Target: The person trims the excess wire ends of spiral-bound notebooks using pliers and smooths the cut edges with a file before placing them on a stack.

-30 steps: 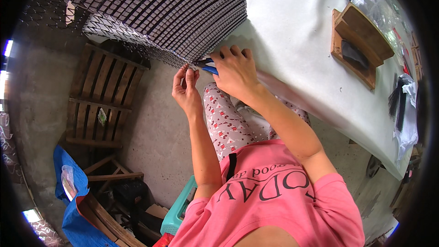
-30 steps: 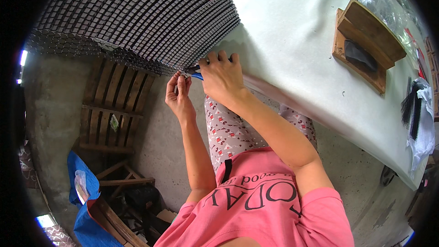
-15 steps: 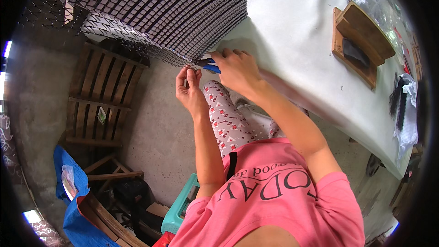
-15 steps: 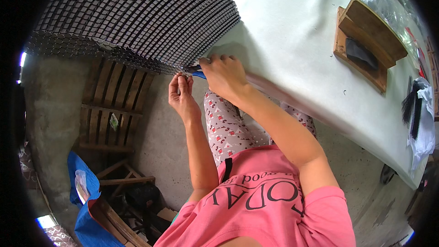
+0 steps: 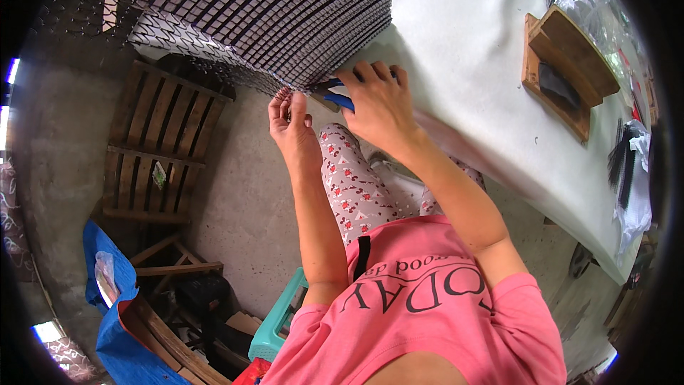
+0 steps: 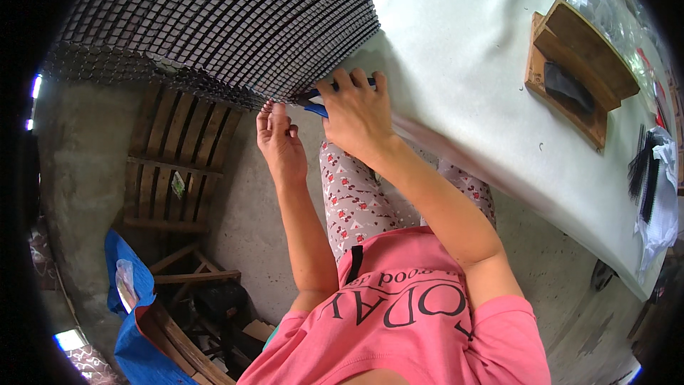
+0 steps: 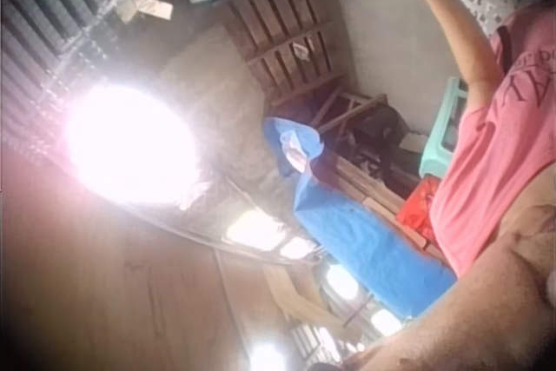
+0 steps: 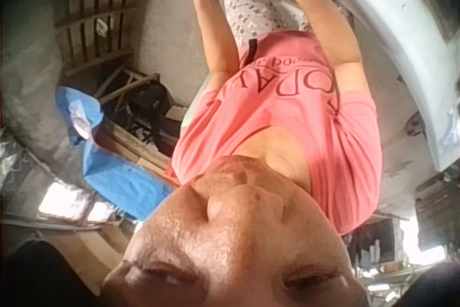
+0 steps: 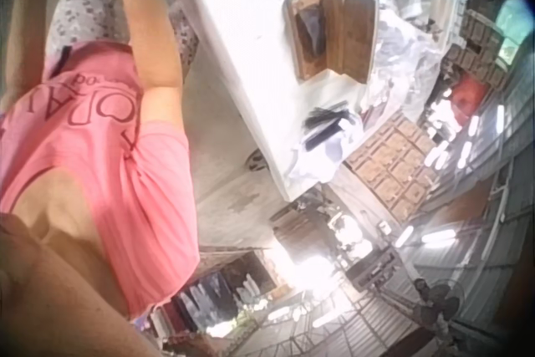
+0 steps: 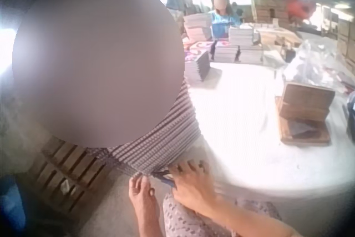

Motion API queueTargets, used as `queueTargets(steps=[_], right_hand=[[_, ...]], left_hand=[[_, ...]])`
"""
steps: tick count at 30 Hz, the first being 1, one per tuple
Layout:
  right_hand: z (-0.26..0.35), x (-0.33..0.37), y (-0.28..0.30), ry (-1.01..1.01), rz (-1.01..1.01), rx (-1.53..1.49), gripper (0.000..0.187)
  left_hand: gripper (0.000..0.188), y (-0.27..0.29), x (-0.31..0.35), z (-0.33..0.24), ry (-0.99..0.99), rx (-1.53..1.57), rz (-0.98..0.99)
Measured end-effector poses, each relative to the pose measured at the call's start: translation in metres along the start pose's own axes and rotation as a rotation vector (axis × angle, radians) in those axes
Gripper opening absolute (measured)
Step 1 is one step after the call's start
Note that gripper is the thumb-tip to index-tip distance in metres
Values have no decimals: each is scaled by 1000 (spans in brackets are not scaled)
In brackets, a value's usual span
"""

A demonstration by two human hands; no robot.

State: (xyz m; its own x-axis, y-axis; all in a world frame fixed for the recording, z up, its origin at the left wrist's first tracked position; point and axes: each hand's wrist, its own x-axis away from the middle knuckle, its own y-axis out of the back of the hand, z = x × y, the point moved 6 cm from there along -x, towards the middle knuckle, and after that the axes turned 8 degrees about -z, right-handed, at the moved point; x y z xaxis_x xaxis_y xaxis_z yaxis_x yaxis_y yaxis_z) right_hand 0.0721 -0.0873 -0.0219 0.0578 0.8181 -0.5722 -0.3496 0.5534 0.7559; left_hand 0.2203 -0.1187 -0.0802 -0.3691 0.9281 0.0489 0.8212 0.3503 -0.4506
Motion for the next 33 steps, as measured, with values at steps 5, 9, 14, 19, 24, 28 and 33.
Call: queueTargets(steps=[5,9,14,19,24,28,33], right_hand=[[-2,-1,-3,-15,5,-7,31],[-1,-1,-3,-6,1,-21,27],[5,-4,-7,-7,83,-39,27],[-2,-5,-21,-33,218,-119,25],[-14,1,-24,-96,253,-154,27],[-3,3,4,19,-42,-80,27],[5,-1,0,20,-85,-32,27]], left_hand=[[16,1,-5,-3,-272,-197,-25],[17,5,-5,0,-221,-171,-17],[18,8,-7,1,-250,-167,-1],[19,7,-6,-1,-255,-196,0],[22,10,-4,-6,-276,-270,-17],[24,8,-2,-6,-251,-274,48],[22,6,0,-4,-222,-247,38]])
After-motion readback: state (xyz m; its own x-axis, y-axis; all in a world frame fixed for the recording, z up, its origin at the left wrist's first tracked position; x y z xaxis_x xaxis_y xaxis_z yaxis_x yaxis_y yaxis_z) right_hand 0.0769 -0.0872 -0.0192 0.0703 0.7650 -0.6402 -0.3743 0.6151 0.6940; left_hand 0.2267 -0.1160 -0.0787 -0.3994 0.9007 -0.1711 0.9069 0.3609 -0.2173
